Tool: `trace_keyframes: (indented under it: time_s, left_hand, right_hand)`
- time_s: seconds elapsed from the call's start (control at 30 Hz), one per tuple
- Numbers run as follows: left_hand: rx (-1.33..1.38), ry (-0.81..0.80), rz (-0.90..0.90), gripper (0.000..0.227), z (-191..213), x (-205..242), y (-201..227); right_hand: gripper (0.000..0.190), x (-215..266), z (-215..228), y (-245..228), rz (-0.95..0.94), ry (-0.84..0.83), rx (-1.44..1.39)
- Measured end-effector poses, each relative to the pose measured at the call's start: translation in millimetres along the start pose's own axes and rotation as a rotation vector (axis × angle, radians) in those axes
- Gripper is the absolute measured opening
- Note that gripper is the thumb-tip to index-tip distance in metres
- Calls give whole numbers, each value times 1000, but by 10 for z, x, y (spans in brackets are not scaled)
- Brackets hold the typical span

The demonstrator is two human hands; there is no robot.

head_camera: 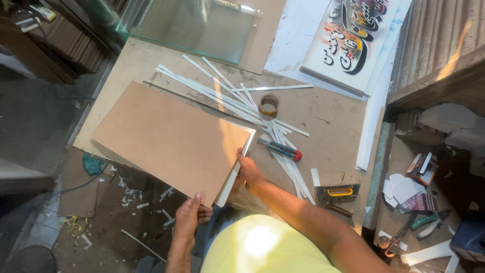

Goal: The person trims the edges of rectangular cardboard sheets using a utility knife and a straightedge. They repeatedly align the straightedge, cut along the edge, and stack the trimmed sheets on the table.

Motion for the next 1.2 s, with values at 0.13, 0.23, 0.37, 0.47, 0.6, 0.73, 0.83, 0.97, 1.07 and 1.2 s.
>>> trace_keyframes:
  time_s: [0.13, 0.23, 0.37, 0.47, 0.6, 0.73, 0.83, 0.97, 1.07, 1.2]
  left_hand:
    - [262, -17, -229, 28, -13, 177, 239]
    - [490, -34, -322, 17, 114, 392, 487]
    - [731, -249, -388, 26, 234, 619, 731]
    - [768, -248, -388, 32, 319, 655, 760]
    - [785, -227, -381, 31, 372, 615, 670]
    - [750, -99, -310, 32, 477, 493, 474]
    - [651, -91, -284, 34, 547, 296, 354]
    - [535, -46, -272, 34, 744, -139, 147]
    - [443, 23, -220, 35, 967, -576, -67]
    - [265, 170, -75, 45, 1083, -1143, -416]
  right_hand:
    - [84, -70, 104, 116, -59, 81, -9]
    - [71, -158, 116, 106, 3, 44, 58]
    - [45, -187, 58, -245, 301, -16, 273]
    - [35, -23, 92, -725, 473, 79, 522]
    - [27, 493, 306, -1797, 927, 183, 581]
    - [23, 1076, 784, -2684, 1140, 280, 646]
    - [32, 1399, 1278, -3076, 1223, 431, 249]
    - [42, 1504, 1783, -3421, 1398, 746, 94]
    - [51, 1168, 2277, -3512, 1354, 900, -175]
    - [56, 349, 2799, -3648, 1143, 961, -118]
Point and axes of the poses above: each hand's wrist, its own x-axis away from the middle knuckle, its own z-axis out of the back of the hand, y = z × x, the point moved 8 cm from there along -x, towards the middle knuckle, and after that the axes turned 13 degrees about z, right-handed, at the moved point
